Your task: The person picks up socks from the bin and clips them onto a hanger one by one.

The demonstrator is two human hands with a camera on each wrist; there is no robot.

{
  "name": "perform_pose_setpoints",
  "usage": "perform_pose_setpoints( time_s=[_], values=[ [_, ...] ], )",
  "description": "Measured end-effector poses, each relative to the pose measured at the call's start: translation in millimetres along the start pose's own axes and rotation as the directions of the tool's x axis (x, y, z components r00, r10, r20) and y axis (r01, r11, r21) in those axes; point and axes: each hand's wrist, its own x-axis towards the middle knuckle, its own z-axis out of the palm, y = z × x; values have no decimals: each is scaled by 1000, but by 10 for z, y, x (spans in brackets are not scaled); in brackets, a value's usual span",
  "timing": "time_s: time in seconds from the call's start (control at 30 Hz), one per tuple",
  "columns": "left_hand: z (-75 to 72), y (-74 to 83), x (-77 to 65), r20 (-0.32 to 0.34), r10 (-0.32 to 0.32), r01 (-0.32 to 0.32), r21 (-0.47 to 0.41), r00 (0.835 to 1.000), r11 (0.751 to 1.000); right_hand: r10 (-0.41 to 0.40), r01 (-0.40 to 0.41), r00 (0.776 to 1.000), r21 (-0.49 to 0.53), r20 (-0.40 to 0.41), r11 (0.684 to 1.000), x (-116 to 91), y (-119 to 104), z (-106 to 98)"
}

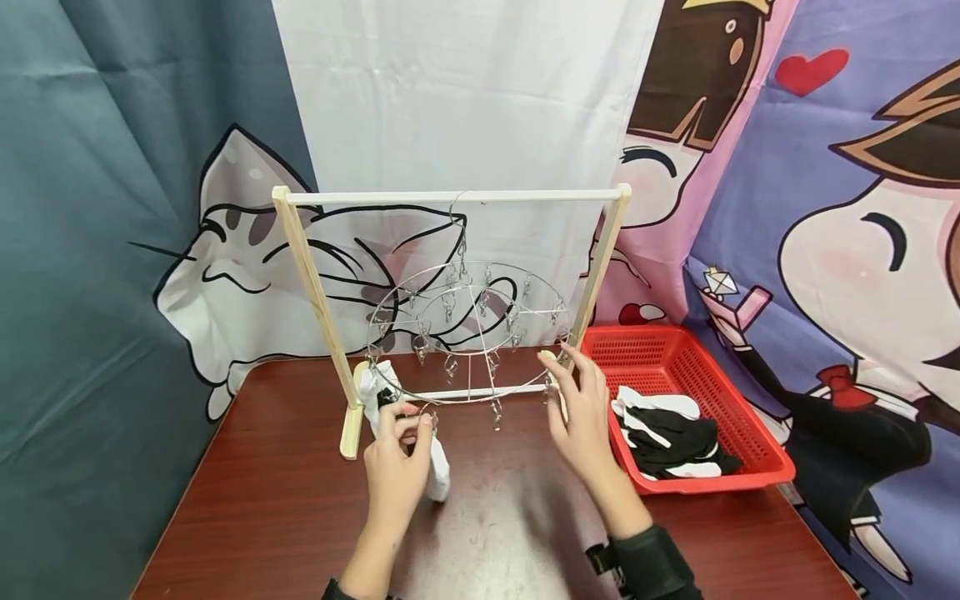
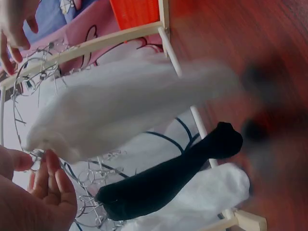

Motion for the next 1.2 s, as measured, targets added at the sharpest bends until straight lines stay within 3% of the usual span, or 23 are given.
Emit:
perform_pose_setpoints(
  time_s=[0.07,0.13,0.27,0.33,0.4,0.5,0.57,0.67,0.83,0.97,1.03,1.13,1.2],
  values=[
    [-6,-11,-7,-44,-13,13,1,999,1000,-79,83,994,-55,76,995,78,83,-45],
    [5,-20,-21,-117,24,-24,2,993,1000,-121,130,983,-54,141,990,112,110,-77],
    [80,-33,-80,-226,202,-214,-30,953,976,-150,154,969,-2,195,988,81,40,-90],
    [132,-34,-109,-186,282,-296,-52,941,954,-157,156,969,19,192,988,48,-28,-79],
    [183,-30,-131,-104,335,-343,-67,936,937,-168,165,969,31,181,986,25,-101,-64],
    [233,-25,-148,13,312,-311,-65,950,948,-178,176,969,27,168,984,4,-206,-46],
    [245,-22,-154,43,285,-282,-71,957,957,-184,183,970,17,162,983,-3,-261,-37],
    [238,-12,-160,63,272,-267,-79,960,960,-189,191,970,2,151,982,-9,-320,-33],
    [218,6,-144,59,316,-312,-73,947,947,-187,190,972,-2,142,982,-19,-361,-38],
    [219,12,-101,45,305,-297,-123,951,947,-183,185,971,2,157,983,-21,-386,-38],
    [211,17,-82,55,254,-242,-170,966,955,-186,187,969,4,165,982,-19,-395,-32],
    [182,31,-62,105,121,-93,-240,987,966,-189,191,966,7,177,982,-16,-400,-18],
    [153,47,-49,167,27,21,-276,986,961,-191,193,965,6,178,981,-21,-394,-8]
  ],
)
